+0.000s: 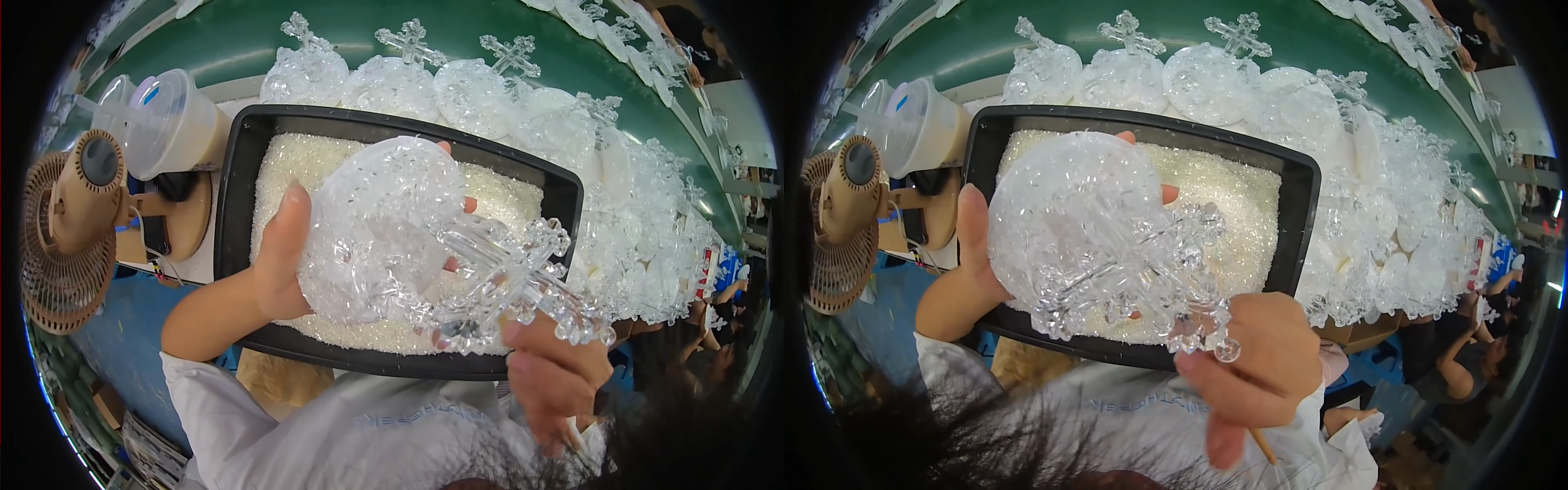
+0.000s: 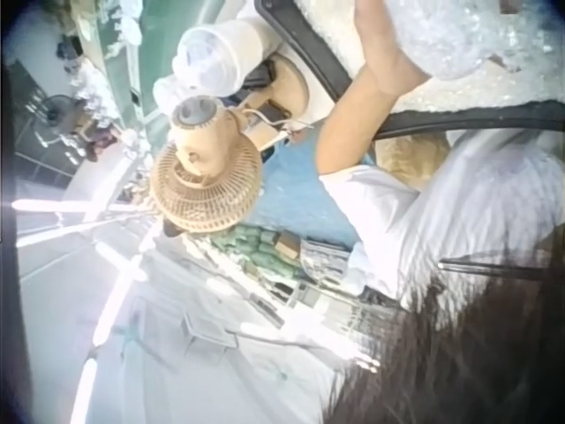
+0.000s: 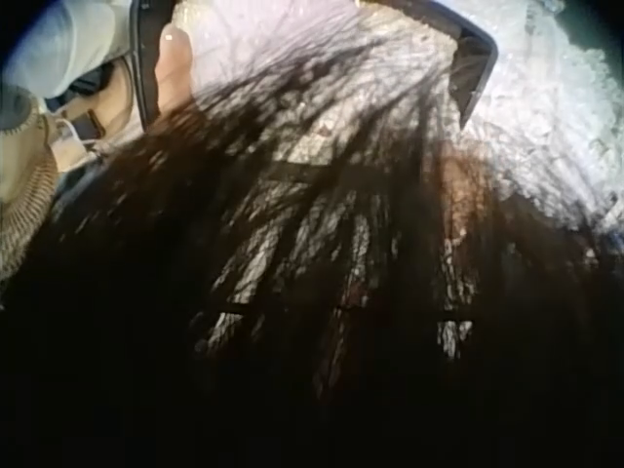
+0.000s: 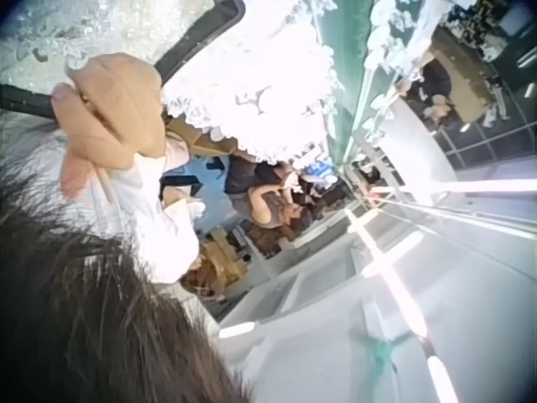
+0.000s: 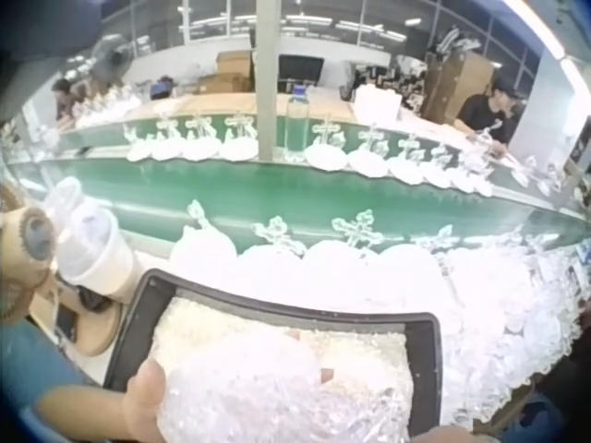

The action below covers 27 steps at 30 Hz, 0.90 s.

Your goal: Assembling decorative glass or acrylic ornaments, specifically crosses and globes, on a factory production line.

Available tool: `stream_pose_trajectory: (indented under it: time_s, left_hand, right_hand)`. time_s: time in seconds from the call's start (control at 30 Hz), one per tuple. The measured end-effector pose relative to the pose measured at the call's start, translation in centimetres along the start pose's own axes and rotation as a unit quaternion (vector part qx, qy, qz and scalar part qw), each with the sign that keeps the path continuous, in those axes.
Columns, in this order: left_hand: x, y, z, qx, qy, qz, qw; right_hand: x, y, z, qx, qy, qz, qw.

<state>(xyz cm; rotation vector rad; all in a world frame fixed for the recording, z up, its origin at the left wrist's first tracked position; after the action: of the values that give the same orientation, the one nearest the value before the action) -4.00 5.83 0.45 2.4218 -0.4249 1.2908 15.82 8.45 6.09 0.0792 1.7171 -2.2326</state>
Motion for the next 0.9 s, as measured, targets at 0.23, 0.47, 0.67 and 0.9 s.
stream_pose_trajectory:
  time_s: [0.23,0.47,0.67,0.9]
  left_hand:
    - [0.7,-0.5,0.0,-0.012,-0.041,0.024,0.999]
    - [0.6,-0.6,-0.3,0.017,-0.007,0.047,0.999]
    - [0.8,-0.6,-0.4,0.016,0.005,0.024,1.000]
    - [0.9,-0.5,-0.4,0.005,0.017,-0.026,1.000]
  right_hand:
    - [0.7,-1.1,-0.5,-0.100,-0.045,0.133,0.985]
    - [1.2,-1.2,-0.1,-0.072,-0.051,0.103,0.991]
    - [1.1,-1.3,-0.7,-0.075,-0.073,0.112,0.988]
    - [0.9,-1.2,-1.3,-0.049,-0.127,0.100,0.986]
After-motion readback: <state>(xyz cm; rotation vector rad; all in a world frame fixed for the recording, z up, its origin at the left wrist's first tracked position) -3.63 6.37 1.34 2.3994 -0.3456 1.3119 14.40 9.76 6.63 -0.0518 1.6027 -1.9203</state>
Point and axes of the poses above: each hand's wrist, its own y-axis away from the middle knuckle, its own x-axis out of the palm, z = x × y, the point moved 5 cm from there along -y, towards the middle knuckle, and after that the axes turned 10 degrees about -x, right-handed, at the moved point
